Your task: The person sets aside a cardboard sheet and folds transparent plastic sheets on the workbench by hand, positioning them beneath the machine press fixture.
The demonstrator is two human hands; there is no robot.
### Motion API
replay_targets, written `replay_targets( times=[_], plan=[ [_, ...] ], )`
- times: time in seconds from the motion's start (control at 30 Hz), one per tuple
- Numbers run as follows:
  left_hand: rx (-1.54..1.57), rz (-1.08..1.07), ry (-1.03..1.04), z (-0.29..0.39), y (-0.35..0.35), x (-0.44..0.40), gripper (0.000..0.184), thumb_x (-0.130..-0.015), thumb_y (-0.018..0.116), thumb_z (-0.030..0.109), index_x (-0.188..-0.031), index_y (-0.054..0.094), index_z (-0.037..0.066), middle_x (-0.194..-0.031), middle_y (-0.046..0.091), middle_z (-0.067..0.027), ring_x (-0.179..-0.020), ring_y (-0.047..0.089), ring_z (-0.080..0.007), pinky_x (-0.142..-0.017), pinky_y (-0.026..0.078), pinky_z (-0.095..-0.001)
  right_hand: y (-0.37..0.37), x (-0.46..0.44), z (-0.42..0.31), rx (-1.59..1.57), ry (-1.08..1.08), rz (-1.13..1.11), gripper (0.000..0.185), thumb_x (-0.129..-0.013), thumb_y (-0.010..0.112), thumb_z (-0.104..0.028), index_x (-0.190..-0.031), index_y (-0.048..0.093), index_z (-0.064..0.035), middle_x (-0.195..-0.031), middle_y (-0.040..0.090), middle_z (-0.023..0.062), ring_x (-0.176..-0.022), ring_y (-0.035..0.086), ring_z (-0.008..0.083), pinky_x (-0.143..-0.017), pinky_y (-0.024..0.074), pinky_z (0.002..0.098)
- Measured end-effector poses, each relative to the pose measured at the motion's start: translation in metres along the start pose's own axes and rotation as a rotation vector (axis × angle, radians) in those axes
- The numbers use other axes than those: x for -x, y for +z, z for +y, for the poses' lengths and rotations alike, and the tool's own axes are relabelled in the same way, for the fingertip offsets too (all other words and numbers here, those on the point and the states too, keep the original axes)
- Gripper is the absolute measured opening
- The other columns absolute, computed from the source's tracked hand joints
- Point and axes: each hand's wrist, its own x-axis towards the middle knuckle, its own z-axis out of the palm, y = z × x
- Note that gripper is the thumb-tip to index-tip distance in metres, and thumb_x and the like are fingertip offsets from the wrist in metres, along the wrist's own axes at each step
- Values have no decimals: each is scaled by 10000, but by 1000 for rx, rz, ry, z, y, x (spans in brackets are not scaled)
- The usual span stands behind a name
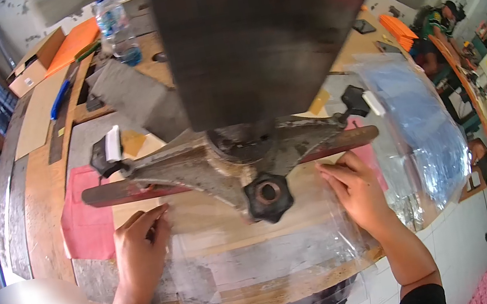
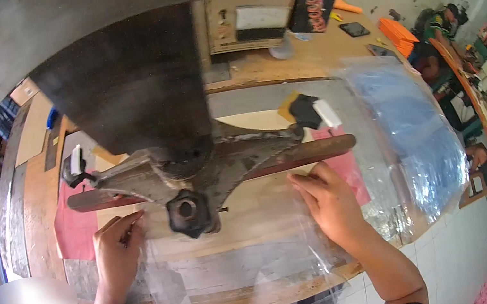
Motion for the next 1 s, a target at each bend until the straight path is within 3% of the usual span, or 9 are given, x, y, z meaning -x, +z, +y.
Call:
replay_targets(
  times=[0.23,0.47,1.0],
  plan=[
    [23,1,12,-9,-1,1,205,-898,717,73,-1087,764,7,-841,716,-145,-630,630,-167,-602,500,-287,3,0,-4,90,29,43,221,-892,739,-35,-1109,768,-62,-862,576,107,-710,612,239,-636,485,367],
    [43,7,44,-14,0,1,214,-905,709,95,-1098,761,17,-823,687,-163,-618,635,-230,-626,517,-334,1,-3,-10,79,26,34,230,-911,724,-30,-1135,765,-57,-867,579,99,-693,597,207,-616,472,338],
    [40,45,109,-15,4,2,205,-903,732,118,-1075,760,10,-798,673,-162,-611,634,-263,-618,512,-354,-3,-4,-11,72,81,13,205,-911,715,-32,-1107,772,-37,-848,598,98,-709,606,206,-620,463,336]
  ],
)
